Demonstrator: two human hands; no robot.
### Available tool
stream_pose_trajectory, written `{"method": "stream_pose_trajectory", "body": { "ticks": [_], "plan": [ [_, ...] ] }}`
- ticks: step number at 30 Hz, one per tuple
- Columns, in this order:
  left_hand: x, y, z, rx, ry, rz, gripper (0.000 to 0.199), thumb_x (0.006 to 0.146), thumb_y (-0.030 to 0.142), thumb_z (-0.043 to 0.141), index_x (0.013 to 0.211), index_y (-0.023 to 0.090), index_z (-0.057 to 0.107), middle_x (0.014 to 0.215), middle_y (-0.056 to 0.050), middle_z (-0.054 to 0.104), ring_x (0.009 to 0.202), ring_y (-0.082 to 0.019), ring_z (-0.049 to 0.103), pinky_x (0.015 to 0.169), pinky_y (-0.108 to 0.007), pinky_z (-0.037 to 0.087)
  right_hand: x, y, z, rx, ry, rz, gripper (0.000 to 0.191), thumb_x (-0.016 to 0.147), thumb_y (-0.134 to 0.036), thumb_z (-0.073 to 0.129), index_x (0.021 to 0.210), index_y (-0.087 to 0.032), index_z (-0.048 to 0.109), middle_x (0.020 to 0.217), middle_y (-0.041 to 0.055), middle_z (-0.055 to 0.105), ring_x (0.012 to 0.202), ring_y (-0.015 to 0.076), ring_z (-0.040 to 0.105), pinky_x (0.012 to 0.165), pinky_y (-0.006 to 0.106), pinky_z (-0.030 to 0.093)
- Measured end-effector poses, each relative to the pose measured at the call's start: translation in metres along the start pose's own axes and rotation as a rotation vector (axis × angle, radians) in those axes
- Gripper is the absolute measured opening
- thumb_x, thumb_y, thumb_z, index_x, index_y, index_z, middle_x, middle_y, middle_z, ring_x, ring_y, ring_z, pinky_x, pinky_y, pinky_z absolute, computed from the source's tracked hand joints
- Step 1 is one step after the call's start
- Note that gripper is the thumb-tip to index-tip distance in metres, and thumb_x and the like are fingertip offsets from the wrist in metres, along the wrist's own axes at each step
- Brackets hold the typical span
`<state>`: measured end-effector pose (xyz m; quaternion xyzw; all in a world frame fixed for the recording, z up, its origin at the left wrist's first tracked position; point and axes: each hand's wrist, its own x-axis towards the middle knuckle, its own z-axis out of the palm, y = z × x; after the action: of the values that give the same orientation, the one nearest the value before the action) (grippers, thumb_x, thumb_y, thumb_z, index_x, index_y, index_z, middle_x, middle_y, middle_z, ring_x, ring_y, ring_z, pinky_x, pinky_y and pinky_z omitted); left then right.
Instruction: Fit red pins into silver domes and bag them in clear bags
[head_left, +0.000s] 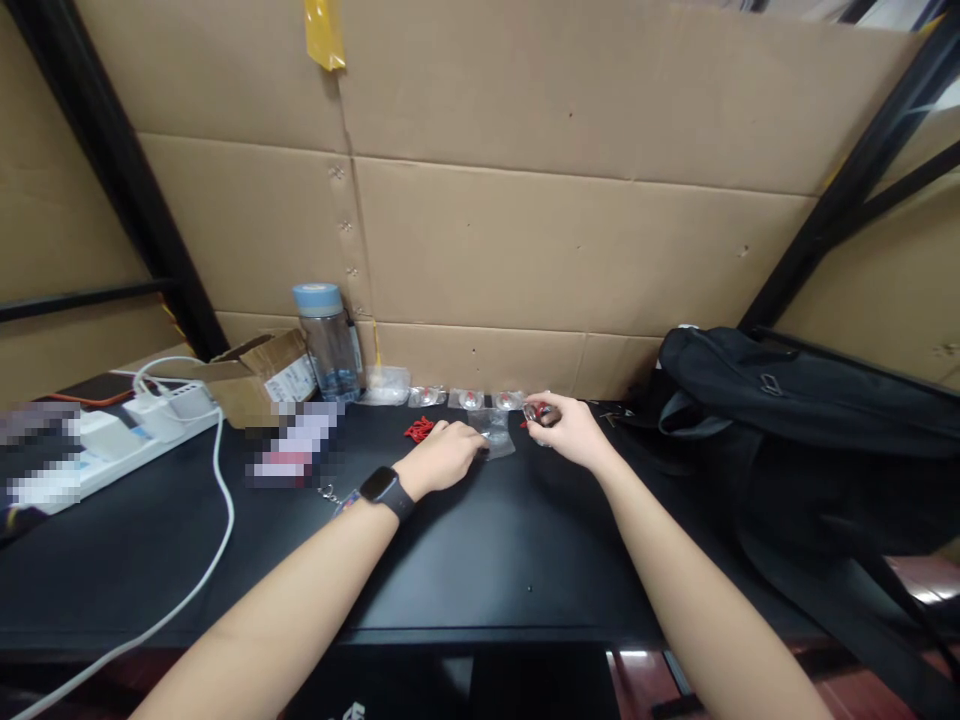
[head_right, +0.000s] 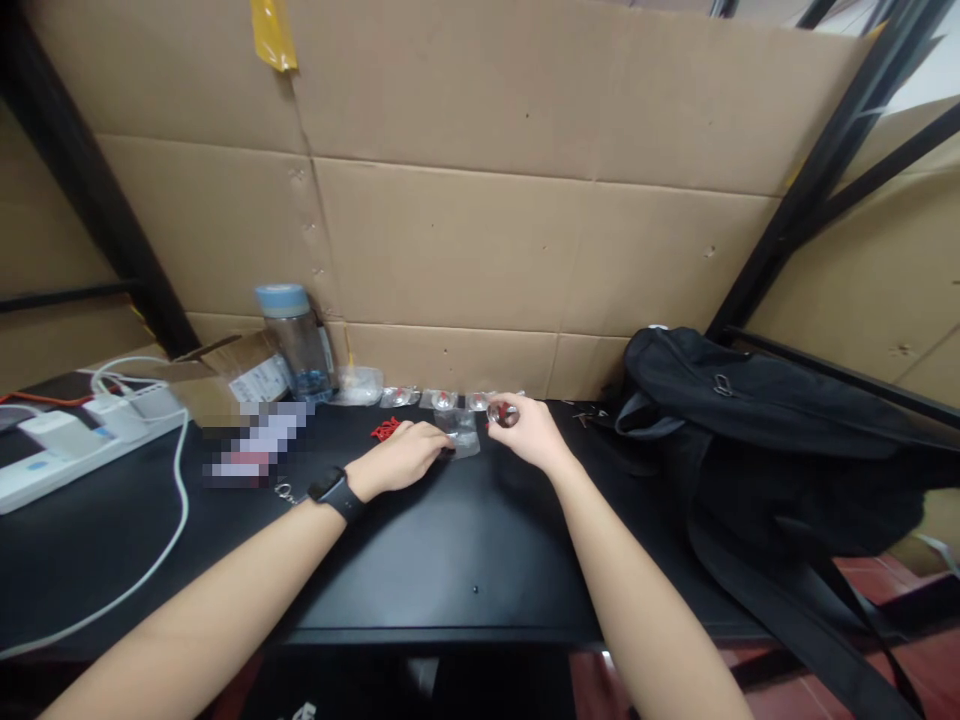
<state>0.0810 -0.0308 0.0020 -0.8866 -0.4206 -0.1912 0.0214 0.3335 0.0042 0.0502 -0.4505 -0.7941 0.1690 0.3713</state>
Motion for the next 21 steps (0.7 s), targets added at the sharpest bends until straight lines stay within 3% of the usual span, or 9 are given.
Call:
{"method": "stream_pose_trajectory", "body": {
  "ticks": [4,8,15,21],
  "plan": [
    [-0.001,0.014,0.0,0.029,0.039,0.054,0.024,0.096,0.023,0.047,0.104,0.024,0.07,0.103,-0.009,0.068,0.107,-0.025,0.06,0.094,-0.039,0.039,-0.006,-0.004,-0.007,-0.099,-0.179,-0.052,0.038,0.068,-0.028,0.069,0.105,-0.021,0.071,0.078,-0.0011,0.071,0.06,0.013,0.061,0.065,0.025,0.049],
    [-0.001,0.016,0.004,-0.074,0.001,0.096,0.03,0.099,0.024,0.044,0.117,0.03,0.067,0.109,-0.005,0.066,0.102,-0.02,0.063,0.094,-0.035,0.041,-0.01,-0.003,-0.007,-0.146,-0.298,-0.056,0.047,0.066,-0.026,0.072,0.113,-0.024,0.067,0.081,-0.001,0.071,0.06,0.0131,0.061,0.063,0.024,0.047],
    [-0.004,0.016,0.003,-0.104,-0.066,0.107,0.04,0.098,0.02,0.045,0.128,0.039,0.063,0.139,-0.003,0.058,0.126,-0.022,0.056,0.1,-0.038,0.041,-0.011,0.004,0.009,-0.318,-0.313,-0.068,0.034,0.067,-0.029,0.075,0.1,-0.027,0.069,0.085,-0.0005,0.073,0.068,0.0161,0.065,0.062,0.024,0.044],
    [-0.004,0.014,0.003,-0.122,-0.113,0.091,0.042,0.099,0.023,0.046,0.132,0.044,0.061,0.146,-0.004,0.054,0.134,-0.025,0.051,0.105,-0.045,0.04,-0.01,0.006,0.02,-0.343,-0.333,-0.034,0.034,0.068,-0.035,0.079,0.099,-0.028,0.068,0.087,-0.0006,0.073,0.074,0.0168,0.066,0.061,0.023,0.041]
  ]
}}
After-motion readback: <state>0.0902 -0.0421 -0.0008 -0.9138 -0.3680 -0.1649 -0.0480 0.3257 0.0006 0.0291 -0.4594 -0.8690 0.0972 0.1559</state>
